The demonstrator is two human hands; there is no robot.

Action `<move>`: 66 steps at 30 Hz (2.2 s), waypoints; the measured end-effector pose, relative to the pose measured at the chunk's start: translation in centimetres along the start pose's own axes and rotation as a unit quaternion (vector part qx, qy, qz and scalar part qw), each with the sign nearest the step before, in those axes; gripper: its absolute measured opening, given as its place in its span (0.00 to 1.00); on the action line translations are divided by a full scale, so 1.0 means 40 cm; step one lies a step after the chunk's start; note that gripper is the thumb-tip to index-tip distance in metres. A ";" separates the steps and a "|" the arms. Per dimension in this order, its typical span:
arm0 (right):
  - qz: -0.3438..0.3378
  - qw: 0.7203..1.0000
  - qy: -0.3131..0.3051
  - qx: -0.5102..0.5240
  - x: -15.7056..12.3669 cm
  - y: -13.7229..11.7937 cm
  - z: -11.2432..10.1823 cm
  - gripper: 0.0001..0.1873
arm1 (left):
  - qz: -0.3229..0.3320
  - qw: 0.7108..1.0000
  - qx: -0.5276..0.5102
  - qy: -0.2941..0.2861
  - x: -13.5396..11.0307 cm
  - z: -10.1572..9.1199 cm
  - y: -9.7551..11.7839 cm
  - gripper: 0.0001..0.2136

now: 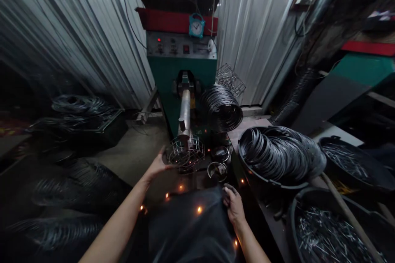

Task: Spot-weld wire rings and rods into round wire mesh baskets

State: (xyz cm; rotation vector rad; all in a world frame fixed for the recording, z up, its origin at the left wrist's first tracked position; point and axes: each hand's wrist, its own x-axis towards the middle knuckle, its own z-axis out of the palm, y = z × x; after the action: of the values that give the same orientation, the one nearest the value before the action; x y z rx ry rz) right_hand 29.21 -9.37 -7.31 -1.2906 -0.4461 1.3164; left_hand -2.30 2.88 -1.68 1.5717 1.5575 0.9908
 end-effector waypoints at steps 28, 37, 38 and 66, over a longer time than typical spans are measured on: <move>-0.317 0.684 -0.228 -0.616 -0.129 -0.178 0.320 0.12 | 0.141 0.946 0.288 -0.042 -0.239 0.024 0.207 0.41; -0.360 0.644 -0.419 -0.529 -0.093 -0.211 0.275 0.15 | 0.117 0.958 0.254 -0.064 -0.211 0.016 0.192 0.42; -0.367 0.639 -0.417 -0.531 -0.087 -0.210 0.277 0.16 | 0.118 0.958 0.255 -0.066 -0.207 0.016 0.192 0.42; -0.444 0.634 -0.403 -0.488 0.050 -0.200 0.386 0.14 | 0.135 0.964 0.221 -0.051 -0.050 -0.006 0.149 0.41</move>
State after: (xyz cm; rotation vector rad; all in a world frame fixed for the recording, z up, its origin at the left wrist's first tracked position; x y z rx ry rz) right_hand 20.28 0.97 3.67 -0.8684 -2.3603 0.6126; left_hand 0.26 0.70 3.64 2.1550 1.5929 0.7115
